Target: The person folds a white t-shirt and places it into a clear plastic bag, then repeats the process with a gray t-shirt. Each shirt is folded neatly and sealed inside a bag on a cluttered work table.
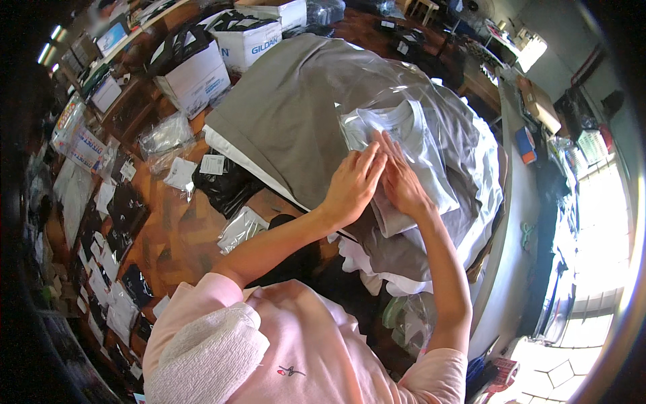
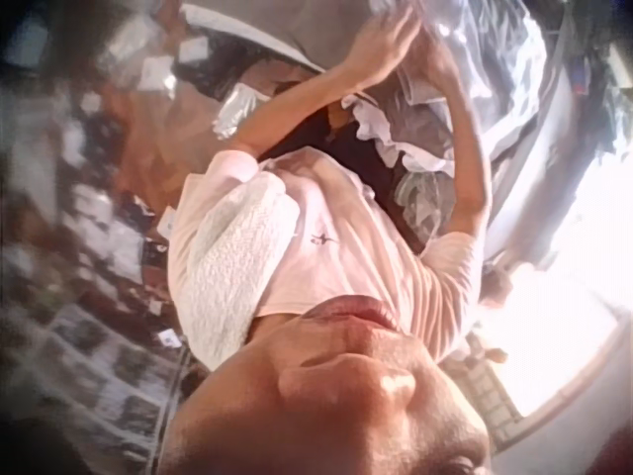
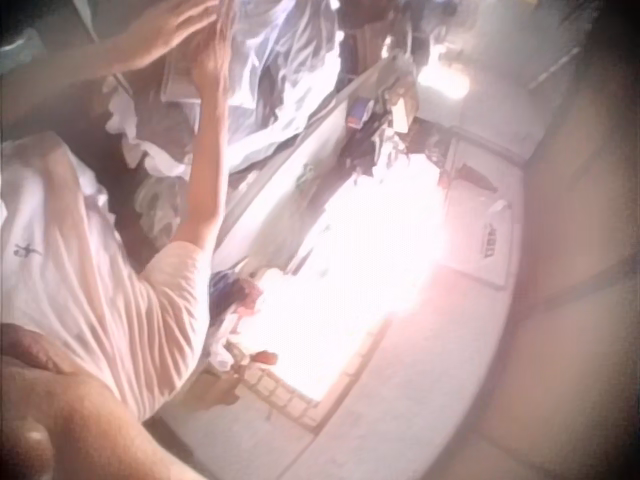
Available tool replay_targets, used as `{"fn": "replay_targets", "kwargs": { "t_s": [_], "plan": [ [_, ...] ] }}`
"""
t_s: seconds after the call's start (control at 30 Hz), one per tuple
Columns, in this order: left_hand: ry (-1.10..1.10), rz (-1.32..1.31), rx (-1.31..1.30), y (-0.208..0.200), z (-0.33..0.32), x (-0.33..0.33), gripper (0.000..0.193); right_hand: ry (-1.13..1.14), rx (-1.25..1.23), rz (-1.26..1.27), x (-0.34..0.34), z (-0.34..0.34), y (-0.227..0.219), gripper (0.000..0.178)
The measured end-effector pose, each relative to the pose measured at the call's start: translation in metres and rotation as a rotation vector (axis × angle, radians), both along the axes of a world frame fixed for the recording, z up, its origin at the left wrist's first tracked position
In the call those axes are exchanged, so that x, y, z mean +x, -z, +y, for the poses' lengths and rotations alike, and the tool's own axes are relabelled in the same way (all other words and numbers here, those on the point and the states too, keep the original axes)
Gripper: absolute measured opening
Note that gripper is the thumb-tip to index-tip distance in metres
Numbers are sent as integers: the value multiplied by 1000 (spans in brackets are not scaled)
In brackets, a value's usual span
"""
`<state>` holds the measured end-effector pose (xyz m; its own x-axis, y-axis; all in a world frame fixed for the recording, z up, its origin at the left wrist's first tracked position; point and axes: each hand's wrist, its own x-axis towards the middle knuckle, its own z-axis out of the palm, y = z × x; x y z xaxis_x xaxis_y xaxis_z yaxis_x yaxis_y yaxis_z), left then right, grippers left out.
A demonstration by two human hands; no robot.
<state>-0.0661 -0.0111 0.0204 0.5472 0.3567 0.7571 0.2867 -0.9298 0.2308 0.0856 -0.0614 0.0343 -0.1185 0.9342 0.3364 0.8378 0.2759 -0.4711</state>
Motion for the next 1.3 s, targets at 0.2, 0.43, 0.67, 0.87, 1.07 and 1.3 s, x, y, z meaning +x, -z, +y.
{"fn": "replay_targets", "kwargs": {
  "t_s": [0.2,0.43,0.67,0.87,1.07,1.3],
  "plan": [
    [32,-232,-342,14,-7,-18,44,-41,-90,-323,-9,18,-14,56],
    [-21,-377,-1174,21,63,-17,29,98,-75,-392,-15,51,0,53],
    [-62,-96,-1244,-10,94,-12,33,217,-30,-517,-18,46,8,60],
    [-29,38,-1293,-18,106,-8,31,220,-23,-478,-18,43,7,59],
    [-11,52,-1198,-19,111,5,32,267,9,-573,-19,45,10,53],
    [49,-199,-1440,-7,111,12,24,298,60,-325,-12,46,17,55]
  ]
}}
